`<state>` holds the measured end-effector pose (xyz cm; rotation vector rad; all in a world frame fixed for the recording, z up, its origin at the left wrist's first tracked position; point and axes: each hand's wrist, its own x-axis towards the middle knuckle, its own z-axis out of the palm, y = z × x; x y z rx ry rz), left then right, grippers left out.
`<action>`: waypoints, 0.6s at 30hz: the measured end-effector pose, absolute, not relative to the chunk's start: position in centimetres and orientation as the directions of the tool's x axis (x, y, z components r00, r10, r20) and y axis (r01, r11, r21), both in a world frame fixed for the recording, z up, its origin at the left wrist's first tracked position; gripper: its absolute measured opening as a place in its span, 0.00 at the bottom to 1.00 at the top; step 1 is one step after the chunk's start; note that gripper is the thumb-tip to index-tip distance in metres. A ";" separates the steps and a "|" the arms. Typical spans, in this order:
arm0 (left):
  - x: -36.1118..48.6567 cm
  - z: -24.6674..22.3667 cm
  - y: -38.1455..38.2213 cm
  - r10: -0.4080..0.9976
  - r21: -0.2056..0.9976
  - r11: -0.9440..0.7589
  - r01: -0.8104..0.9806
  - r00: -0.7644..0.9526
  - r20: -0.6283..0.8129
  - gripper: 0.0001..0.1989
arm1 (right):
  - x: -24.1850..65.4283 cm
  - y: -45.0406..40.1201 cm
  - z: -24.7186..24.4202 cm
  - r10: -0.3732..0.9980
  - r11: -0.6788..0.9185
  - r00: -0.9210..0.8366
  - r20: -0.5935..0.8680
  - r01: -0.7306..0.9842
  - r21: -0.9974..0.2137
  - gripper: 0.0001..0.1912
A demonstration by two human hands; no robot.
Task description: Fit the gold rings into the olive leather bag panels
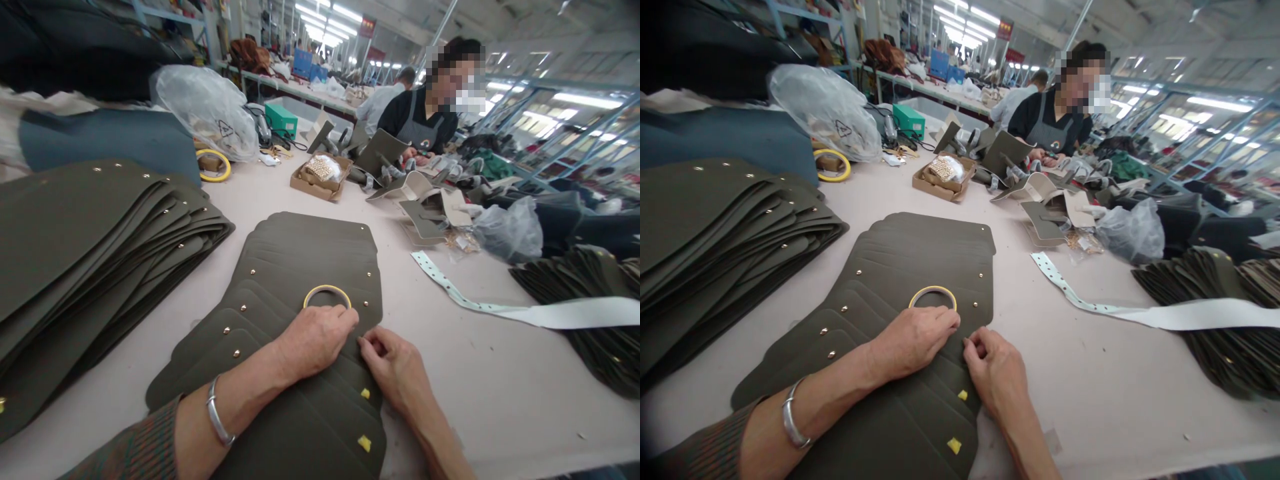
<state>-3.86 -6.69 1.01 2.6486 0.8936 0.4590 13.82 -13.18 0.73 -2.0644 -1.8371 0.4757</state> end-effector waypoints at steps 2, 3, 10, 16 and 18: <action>-3.9 0.9 -6.6 0.629 0.398 -0.757 0.519 0.743 0.227 0.08 | 13.6 -12.8 0.9 0.989 -0.149 0.139 -0.055 0.875 -0.460 0.11; -4.0 0.9 -6.5 0.631 0.409 -0.755 0.513 0.737 0.241 0.08 | 13.5 -12.8 1.0 0.987 -0.161 0.145 -0.070 0.871 -0.464 0.11; -4.4 0.9 -6.3 0.610 0.539 -0.751 0.382 0.713 0.344 0.12 | 14.3 -13.7 2.0 0.976 -0.138 -0.002 -0.216 0.762 -0.633 0.11; -4.3 1.0 -6.4 0.618 0.547 -0.748 0.376 0.696 0.366 0.24 | 14.6 -13.0 1.5 0.979 0.124 0.063 0.196 0.582 -0.804 0.11; -4.3 0.9 -6.5 0.628 0.536 -0.742 0.402 0.697 0.347 0.24 | 14.2 -12.6 1.4 0.955 0.236 0.000 0.297 0.605 -0.761 0.10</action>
